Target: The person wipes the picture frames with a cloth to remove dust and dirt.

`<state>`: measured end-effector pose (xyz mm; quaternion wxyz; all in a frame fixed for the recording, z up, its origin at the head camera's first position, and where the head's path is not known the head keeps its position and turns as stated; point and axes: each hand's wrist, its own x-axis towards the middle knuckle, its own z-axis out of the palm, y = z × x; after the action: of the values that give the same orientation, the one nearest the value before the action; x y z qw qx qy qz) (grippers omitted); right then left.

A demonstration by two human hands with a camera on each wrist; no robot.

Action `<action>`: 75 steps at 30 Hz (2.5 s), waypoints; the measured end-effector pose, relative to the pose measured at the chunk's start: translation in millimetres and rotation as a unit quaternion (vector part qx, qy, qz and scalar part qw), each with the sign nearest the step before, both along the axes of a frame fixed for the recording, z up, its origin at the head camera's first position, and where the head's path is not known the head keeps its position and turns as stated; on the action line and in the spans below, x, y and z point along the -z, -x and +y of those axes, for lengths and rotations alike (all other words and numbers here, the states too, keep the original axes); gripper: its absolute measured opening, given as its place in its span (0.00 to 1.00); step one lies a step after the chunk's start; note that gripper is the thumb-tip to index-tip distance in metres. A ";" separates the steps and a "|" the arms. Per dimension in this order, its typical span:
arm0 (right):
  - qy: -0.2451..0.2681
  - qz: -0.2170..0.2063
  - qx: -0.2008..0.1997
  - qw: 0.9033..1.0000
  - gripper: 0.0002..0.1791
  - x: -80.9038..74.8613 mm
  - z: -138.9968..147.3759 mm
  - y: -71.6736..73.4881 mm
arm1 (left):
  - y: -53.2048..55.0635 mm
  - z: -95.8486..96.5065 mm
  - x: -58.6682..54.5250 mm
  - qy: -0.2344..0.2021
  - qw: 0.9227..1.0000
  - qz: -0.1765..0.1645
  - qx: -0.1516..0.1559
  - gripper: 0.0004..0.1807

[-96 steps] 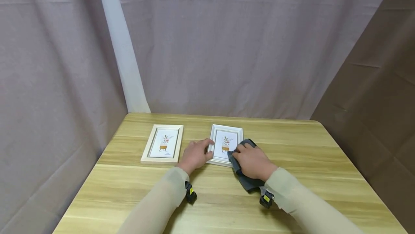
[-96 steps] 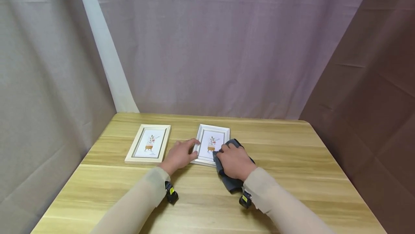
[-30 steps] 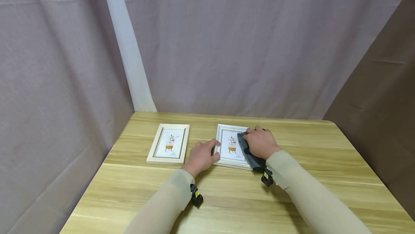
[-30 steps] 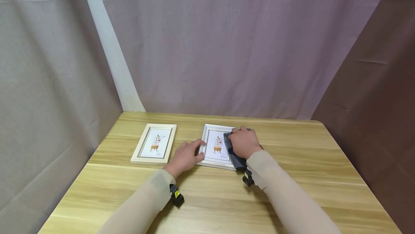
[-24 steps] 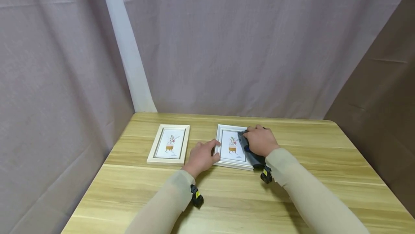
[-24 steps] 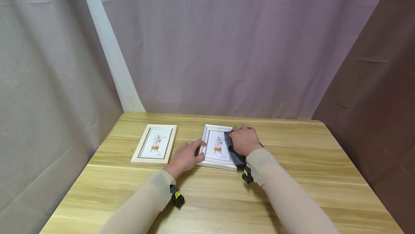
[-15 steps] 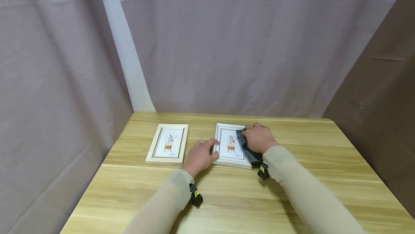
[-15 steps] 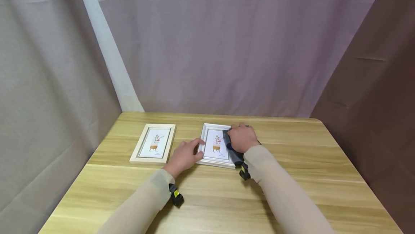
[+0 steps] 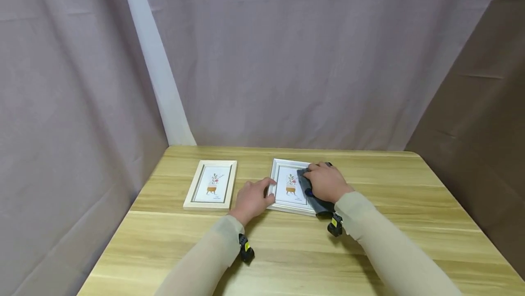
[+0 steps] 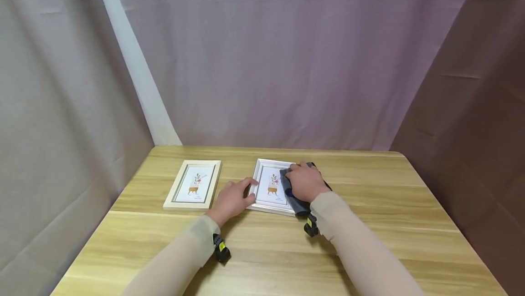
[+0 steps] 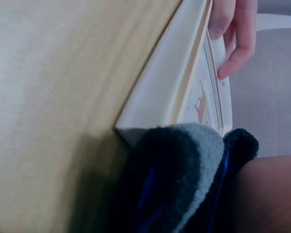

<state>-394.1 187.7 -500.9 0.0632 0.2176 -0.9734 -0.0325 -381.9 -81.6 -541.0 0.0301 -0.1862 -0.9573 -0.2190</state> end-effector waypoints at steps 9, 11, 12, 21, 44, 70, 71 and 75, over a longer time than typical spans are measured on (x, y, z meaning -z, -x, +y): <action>0.002 0.015 -0.011 1.000 0.19 0.8 0.1 -26.1 | 1.2 1.6 3.3 -0.018 1.000 0.013 -0.003 0.23; 0.007 0.016 -0.014 1.000 0.19 2.0 -0.6 -34.1 | 0.8 1.4 3.3 -0.017 1.000 0.012 -0.005 0.23; 0.011 0.015 -0.016 1.000 0.19 2.8 -0.8 -38.3 | 0.3 1.2 3.2 -0.016 1.000 0.011 -0.005 0.23; 0.034 0.010 -0.013 0.999 0.22 8.9 -2.6 -65.6 | -2.7 -0.7 -1.6 -0.010 1.000 0.004 -0.004 0.23; 0.033 -0.045 -0.036 0.998 0.31 0.2 -11.6 -125.2 | -5.3 -2.4 -7.3 -0.001 1.000 0.004 0.008 0.23; 0.066 -0.156 -0.128 0.977 0.30 -5.6 -87.8 -149.9 | -10.5 4.7 1.7 -0.010 1.000 0.016 0.015 0.20; 0.069 -0.159 -0.125 0.977 0.30 -5.0 -88.6 -148.8 | -10.6 4.5 1.6 -0.011 1.000 0.017 0.015 0.20; 0.094 -0.174 -0.118 0.973 0.31 -1.2 -85.5 -143.0 | -9.1 2.3 2.0 -0.012 1.000 0.022 0.010 0.21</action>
<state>-251.1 102.3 -499.7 -0.0834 0.3264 -0.9357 0.1049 -372.7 -79.4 -543.0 0.0508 -0.1999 -0.9518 -0.2269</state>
